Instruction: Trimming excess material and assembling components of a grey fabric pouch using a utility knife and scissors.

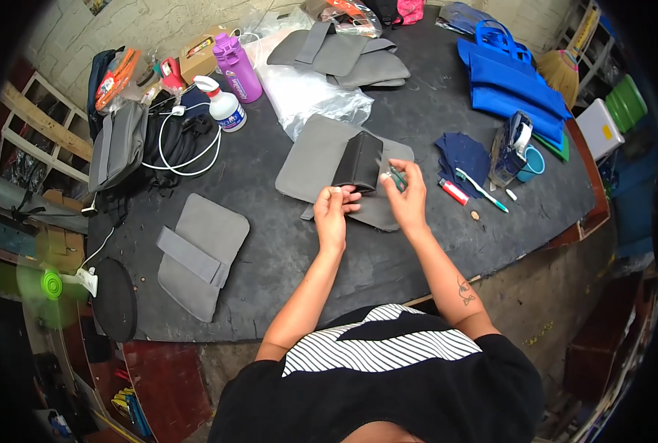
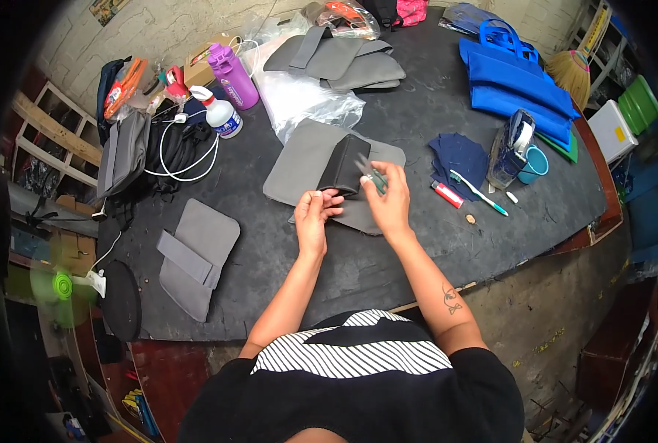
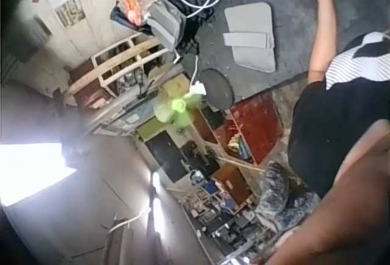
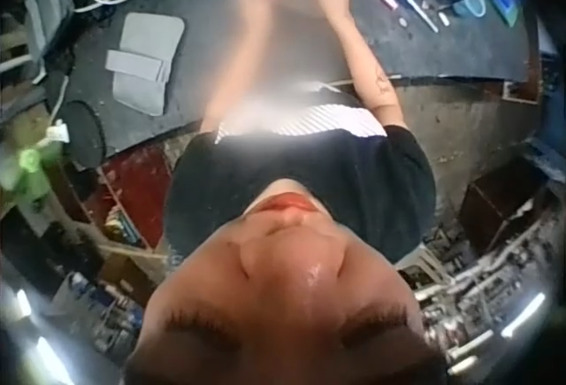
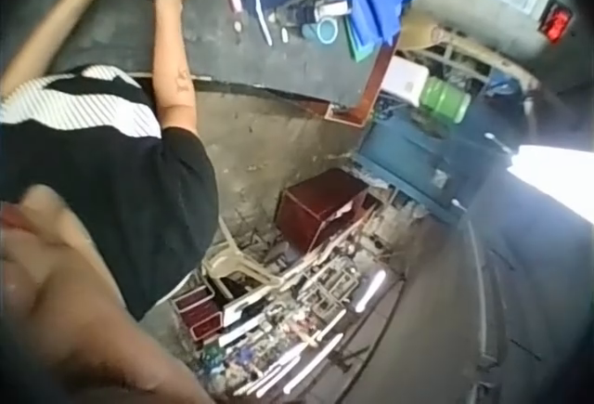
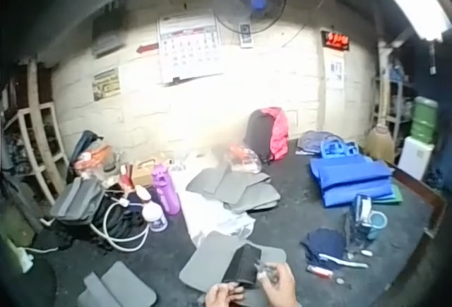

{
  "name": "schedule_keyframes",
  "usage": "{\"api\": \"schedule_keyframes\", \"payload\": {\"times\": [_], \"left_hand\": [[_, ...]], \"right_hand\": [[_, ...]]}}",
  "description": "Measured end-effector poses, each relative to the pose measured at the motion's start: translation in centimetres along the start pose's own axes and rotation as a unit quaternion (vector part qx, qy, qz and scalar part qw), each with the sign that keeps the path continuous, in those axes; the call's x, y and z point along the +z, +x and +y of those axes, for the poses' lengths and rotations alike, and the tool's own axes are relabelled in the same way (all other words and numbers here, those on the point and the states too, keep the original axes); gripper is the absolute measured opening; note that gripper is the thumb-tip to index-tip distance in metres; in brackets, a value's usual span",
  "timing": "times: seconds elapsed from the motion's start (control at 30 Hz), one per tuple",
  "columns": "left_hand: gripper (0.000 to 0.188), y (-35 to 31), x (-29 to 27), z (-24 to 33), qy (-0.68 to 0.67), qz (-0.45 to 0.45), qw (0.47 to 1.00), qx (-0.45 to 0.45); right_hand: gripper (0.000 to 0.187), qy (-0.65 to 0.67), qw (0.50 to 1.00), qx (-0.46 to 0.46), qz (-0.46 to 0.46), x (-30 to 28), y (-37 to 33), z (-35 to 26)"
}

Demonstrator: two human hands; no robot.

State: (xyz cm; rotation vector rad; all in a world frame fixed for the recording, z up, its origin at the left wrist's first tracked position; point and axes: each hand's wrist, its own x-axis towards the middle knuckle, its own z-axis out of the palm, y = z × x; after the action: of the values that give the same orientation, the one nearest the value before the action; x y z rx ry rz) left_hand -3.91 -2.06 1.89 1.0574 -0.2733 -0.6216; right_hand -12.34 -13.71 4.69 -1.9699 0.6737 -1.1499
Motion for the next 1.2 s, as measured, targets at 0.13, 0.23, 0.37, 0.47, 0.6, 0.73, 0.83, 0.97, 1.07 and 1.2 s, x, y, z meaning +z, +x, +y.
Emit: {"api": "schedule_keyframes", "payload": {"times": [0.13, 0.23, 0.37, 0.47, 0.6, 0.73, 0.83, 0.97, 1.07, 1.2], "left_hand": [[0.013, 0.1, 0.0, 0.0, 0.136, -0.043, 0.985, 0.093], [0.015, -0.4, 1.4, 0.6, 0.224, -0.061, 0.965, 0.121], [0.026, 0.5, 2.1, 0.9, 0.247, -0.056, 0.947, 0.196], [0.032, 1.4, 1.7, 1.7, 0.222, -0.04, 0.961, 0.159], [0.032, 1.7, 2.4, 0.8, 0.088, 0.043, 0.969, 0.226], [0.029, 2.4, 1.0, -0.4, 0.071, 0.084, 0.968, 0.224], [0.023, 2.4, 0.9, -0.3, 0.069, 0.1, 0.975, 0.188], [0.013, 3.3, 0.9, -0.6, 0.051, 0.147, 0.967, 0.201], [0.009, 3.4, -0.1, -0.4, 0.103, 0.131, 0.972, 0.164], [0.006, 3.1, 0.0, 0.0, 0.042, 0.105, 0.985, 0.131]], "right_hand": [[0.04, 0.206, 0.94, 0.244, -0.115, -0.3, -0.2, 4.0], [0.038, 0.272, 0.922, 0.234, -0.146, 0.4, -0.3, 3.2], [0.039, 0.292, 0.932, 0.157, -0.148, 1.3, 0.1, 1.9], [0.039, 0.322, 0.911, 0.179, -0.186, 0.8, 0.1, 1.1], [0.04, 0.279, 0.925, 0.153, -0.208, 1.5, -0.4, 0.2], [0.039, 0.287, 0.93, 0.129, -0.189, 2.1, -0.5, -0.1], [0.037, 0.308, 0.919, 0.148, -0.195, 2.1, -0.5, 0.6], [0.033, 0.292, 0.924, 0.172, -0.179, 2.5, -0.8, 0.7], [0.028, 0.2, 0.959, 0.145, -0.138, 2.3, -0.8, 0.0], [0.024, -0.012, 0.998, -0.004, -0.066, 1.1, -0.3, -2.3]]}}
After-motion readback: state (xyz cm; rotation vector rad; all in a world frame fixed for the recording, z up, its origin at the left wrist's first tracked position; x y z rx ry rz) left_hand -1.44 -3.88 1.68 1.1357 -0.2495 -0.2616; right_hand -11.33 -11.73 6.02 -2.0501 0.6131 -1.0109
